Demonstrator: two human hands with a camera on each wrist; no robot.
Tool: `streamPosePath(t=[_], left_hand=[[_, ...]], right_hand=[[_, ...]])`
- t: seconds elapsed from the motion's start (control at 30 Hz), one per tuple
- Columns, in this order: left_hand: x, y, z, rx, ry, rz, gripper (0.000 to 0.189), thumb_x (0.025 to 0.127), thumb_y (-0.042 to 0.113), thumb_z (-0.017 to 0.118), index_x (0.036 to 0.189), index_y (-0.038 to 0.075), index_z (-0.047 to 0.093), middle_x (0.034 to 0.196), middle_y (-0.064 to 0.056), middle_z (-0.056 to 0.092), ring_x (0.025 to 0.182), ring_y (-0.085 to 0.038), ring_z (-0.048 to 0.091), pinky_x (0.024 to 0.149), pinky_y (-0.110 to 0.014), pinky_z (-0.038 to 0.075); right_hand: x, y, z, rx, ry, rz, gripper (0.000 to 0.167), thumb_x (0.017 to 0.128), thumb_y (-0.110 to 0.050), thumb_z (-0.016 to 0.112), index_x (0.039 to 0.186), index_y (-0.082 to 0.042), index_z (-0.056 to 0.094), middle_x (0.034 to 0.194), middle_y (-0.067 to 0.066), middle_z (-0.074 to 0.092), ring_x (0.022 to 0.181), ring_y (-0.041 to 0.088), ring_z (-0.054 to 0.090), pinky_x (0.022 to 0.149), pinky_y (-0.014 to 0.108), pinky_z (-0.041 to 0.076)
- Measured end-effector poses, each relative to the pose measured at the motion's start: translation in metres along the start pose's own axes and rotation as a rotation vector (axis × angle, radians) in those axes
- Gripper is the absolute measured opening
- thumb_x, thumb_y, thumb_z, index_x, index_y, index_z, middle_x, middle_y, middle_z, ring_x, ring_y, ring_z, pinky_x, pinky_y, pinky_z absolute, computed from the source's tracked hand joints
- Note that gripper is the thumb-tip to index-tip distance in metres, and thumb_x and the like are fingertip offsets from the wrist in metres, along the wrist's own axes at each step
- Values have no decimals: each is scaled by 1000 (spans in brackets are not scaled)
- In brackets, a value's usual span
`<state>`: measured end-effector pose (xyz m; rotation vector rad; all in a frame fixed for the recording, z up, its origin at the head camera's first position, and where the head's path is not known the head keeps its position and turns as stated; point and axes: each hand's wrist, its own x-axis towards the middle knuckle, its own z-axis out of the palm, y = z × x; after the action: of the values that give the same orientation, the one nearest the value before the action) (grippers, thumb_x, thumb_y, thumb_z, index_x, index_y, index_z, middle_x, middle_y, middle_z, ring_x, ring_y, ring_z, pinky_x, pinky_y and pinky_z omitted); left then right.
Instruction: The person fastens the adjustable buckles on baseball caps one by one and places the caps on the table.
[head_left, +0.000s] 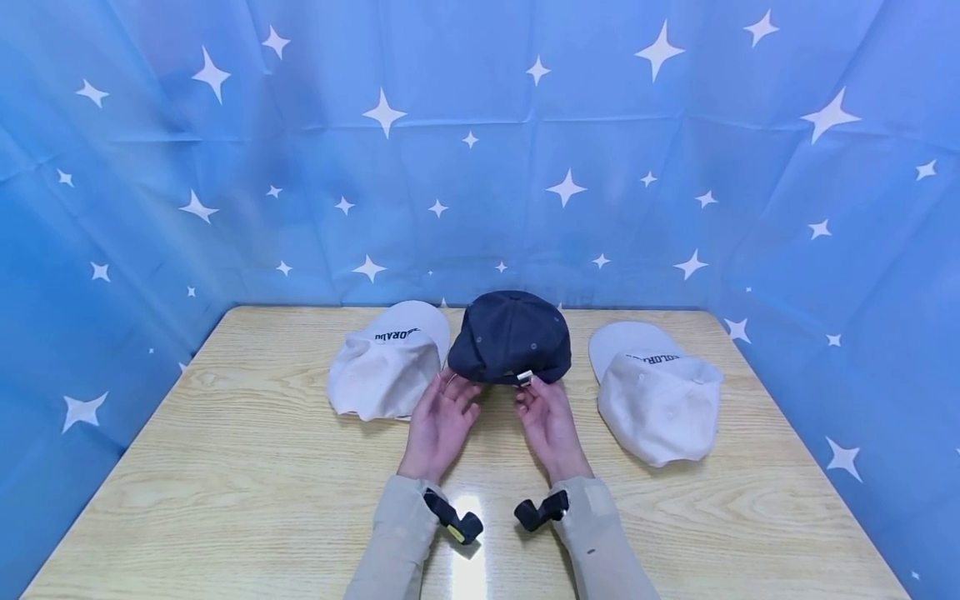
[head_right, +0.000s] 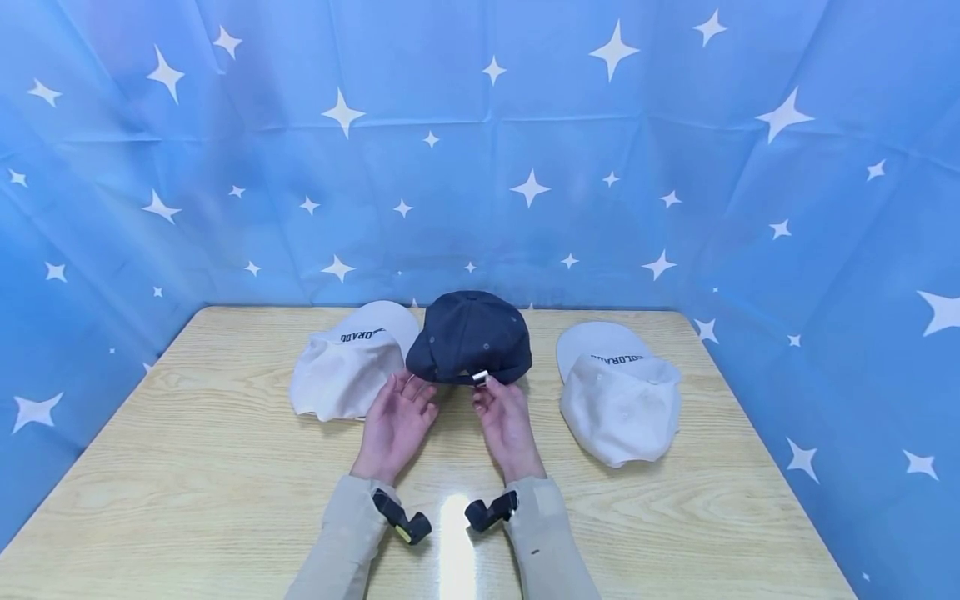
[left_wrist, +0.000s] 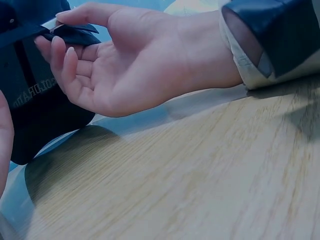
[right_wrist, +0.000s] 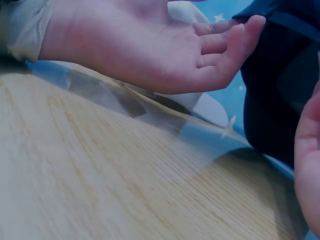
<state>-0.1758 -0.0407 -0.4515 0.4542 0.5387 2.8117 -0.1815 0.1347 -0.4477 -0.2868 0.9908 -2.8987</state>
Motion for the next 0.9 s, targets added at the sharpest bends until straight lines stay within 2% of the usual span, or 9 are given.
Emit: streamPosePath(t=[0.2,0.3,0.4,0.5,0.63,0.73,0.9], left_hand=[[0,0,0,4,7,-1,27,98,28,27,107,15,49,103,-2,57,96,-20,52,75,-30,43],[0,1,0,17,16,-3,26,98,28,28,106,15,49,102,-2,58,95,-20,52,75,-30,42],[1,0,-1,36,36,-5,26,98,28,28,105,16,50,98,0,61,93,-18,54,75,-30,42],[2,0,-1,43,70,-13,25,98,30,31,105,17,51,94,1,63,92,-16,54,80,-32,39],[3,1,-1,36,113,-14,34,96,33,35,122,15,47,115,0,57,108,-16,48,94,-35,32],[2,2,-1,46,121,-19,45,96,35,34,134,12,36,133,-5,43,118,-18,40,99,-35,28],[2,0,0,75,102,-55,48,97,34,31,137,9,31,136,-11,39,120,-22,40,97,-38,32]], right_hand=[[0,0,1,-38,57,-28,28,91,0,41,75,-9,62,70,-1,61,62,8,55,54,16,42],[1,0,1,-28,49,-23,27,91,0,41,77,-9,62,71,-1,61,63,9,57,54,16,42],[2,0,0,3,26,3,28,93,-2,38,78,-9,61,74,-1,62,68,11,57,58,20,44],[3,-1,-1,74,28,30,25,95,-8,36,82,-9,58,76,0,60,72,13,55,67,25,44],[3,-4,-3,218,112,61,17,94,-24,45,96,-11,56,84,2,60,74,15,55,72,28,44],[2,-7,-4,286,195,70,23,91,-31,51,102,-12,57,90,1,64,77,13,59,74,27,46],[-1,-10,-1,307,242,85,30,89,-32,53,114,-16,58,111,-2,61,102,10,55,90,26,40]])
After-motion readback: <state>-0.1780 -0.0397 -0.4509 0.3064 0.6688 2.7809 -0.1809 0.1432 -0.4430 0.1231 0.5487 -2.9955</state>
